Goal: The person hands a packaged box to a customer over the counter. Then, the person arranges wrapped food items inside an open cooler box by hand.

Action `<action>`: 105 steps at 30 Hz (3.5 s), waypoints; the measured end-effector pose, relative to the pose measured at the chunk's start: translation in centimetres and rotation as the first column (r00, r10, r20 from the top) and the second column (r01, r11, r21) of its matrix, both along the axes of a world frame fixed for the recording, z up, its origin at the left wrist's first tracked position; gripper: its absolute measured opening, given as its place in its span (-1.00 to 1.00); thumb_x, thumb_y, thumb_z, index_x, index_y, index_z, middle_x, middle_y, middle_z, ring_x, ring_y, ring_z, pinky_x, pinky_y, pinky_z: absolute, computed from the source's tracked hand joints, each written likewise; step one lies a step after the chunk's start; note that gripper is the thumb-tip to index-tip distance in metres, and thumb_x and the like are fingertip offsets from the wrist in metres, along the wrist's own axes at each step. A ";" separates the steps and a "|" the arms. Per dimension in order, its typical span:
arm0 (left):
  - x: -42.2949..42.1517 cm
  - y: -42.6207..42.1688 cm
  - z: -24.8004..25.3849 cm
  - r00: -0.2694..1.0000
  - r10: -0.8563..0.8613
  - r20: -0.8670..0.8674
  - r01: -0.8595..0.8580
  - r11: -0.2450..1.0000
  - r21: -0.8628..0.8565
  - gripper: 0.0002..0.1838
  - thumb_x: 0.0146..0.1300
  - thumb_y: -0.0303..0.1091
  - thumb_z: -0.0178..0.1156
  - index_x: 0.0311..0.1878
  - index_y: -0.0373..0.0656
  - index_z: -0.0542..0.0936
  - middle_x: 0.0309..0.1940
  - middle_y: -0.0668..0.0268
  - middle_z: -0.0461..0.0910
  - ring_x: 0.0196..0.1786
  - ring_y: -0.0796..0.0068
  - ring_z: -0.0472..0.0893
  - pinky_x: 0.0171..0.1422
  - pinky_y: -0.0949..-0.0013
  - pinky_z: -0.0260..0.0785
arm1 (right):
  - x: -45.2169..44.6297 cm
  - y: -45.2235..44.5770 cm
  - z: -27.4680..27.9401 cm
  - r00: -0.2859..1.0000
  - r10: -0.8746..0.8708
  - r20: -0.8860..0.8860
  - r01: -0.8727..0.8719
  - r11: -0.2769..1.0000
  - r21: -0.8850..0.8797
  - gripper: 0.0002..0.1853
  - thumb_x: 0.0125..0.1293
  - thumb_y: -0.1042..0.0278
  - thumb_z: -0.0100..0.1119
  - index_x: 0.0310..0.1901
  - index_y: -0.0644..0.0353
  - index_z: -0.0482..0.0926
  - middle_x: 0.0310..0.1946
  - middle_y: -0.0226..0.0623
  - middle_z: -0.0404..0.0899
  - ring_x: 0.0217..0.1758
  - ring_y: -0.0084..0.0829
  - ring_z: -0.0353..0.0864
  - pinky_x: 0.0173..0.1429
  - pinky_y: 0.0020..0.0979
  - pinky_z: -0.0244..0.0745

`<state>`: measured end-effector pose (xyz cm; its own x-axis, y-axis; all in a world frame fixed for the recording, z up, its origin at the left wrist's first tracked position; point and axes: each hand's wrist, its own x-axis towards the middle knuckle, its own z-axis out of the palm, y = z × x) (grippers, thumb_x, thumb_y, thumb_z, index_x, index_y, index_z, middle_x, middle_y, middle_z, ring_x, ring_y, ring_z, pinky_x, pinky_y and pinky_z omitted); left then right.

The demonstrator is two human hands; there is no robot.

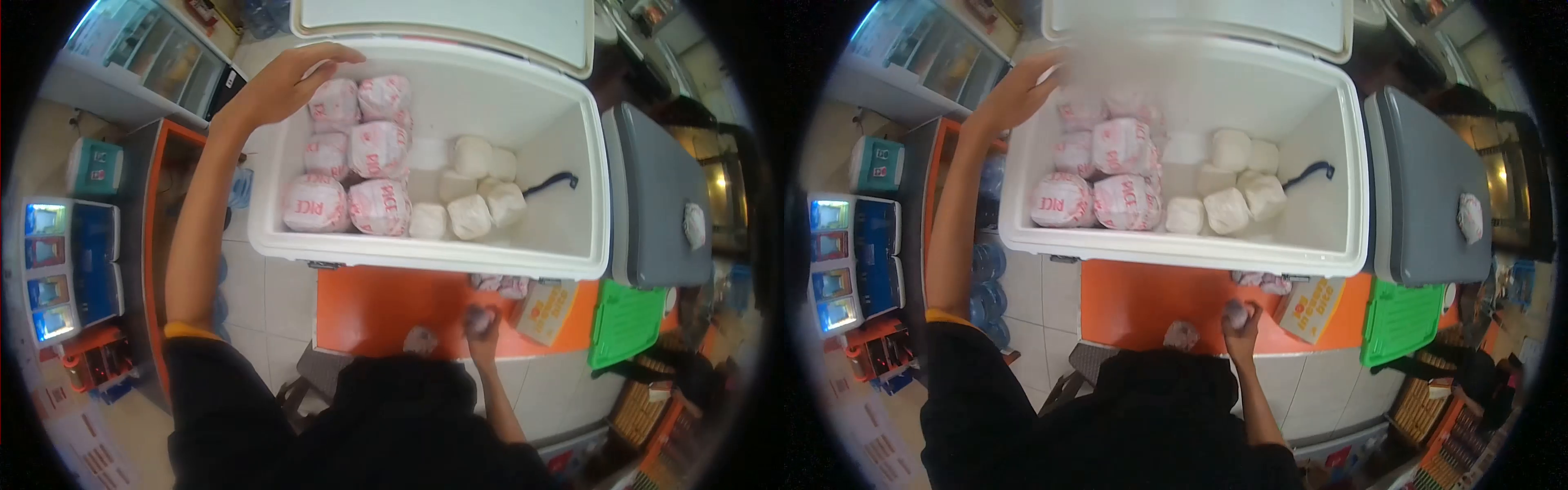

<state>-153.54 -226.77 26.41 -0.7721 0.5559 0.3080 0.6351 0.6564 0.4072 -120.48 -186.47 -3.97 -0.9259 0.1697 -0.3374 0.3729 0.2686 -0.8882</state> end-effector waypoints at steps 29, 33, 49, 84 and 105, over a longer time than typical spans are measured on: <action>8.1 -0.6 -3.5 0.951 0.309 -0.017 -0.308 0.939 -0.153 -0.62 0.15 -0.32 0.19 0.08 -0.08 0.52 0.07 0.22 0.52 0.25 0.23 0.41 0.48 0.00 -0.03 | -29.3 -19.0 26.3 0.469 0.591 -0.656 -0.328 0.806 0.492 -0.82 0.25 0.28 0.21 -0.18 0.16 0.63 -0.19 -0.25 0.54 -0.12 -0.27 0.53 -0.08 -0.22 0.39; 8.8 -0.2 -2.8 0.950 0.311 -0.017 -0.305 0.919 -0.251 -0.62 0.18 -0.30 0.18 0.10 -0.08 0.51 0.09 0.20 0.52 0.24 0.19 0.43 0.47 0.03 0.00 | -20.4 -9.7 33.3 0.318 0.912 -0.260 -0.948 0.301 -0.102 -0.80 0.28 0.38 0.17 -0.08 0.21 0.57 -0.19 -0.23 0.60 -0.19 -0.33 0.62 -0.08 -0.35 0.50; 9.4 -0.5 -2.0 0.876 0.477 -0.068 -0.470 0.877 0.102 -0.69 0.27 -0.46 0.06 0.09 -0.14 0.53 0.11 0.13 0.52 0.21 0.16 0.46 0.32 0.24 0.19 | -3.1 -6.4 4.2 0.334 0.920 0.204 -0.936 0.350 -0.046 -0.43 0.00 0.15 0.41 0.05 0.07 0.42 0.00 -0.20 0.47 0.12 -0.15 0.44 0.18 -0.20 0.39; 2.4 -2.1 -3.3 0.922 0.372 -0.110 -0.366 0.928 0.069 -0.65 0.01 -0.39 0.27 -0.08 -0.12 0.50 -0.02 0.20 0.50 0.06 0.14 0.47 0.15 0.17 0.28 | -39.6 -23.6 23.3 -0.034 0.855 -0.518 -0.453 0.449 0.770 -0.59 0.02 0.28 0.41 -0.13 0.11 0.43 -0.12 -0.26 0.40 0.06 -0.16 0.36 0.10 -0.26 0.39; 2.9 0.2 -4.4 0.900 0.422 -0.114 -0.420 0.907 0.041 -0.65 0.19 -0.41 0.17 0.07 -0.17 0.45 0.08 0.11 0.44 0.18 0.04 0.40 0.29 0.14 0.19 | -33.4 -9.7 11.4 0.427 0.836 0.344 -0.783 0.152 0.603 -0.37 -0.14 0.43 0.34 0.08 0.10 0.40 -0.06 -0.07 0.46 0.10 -0.02 0.45 -0.01 -0.15 0.48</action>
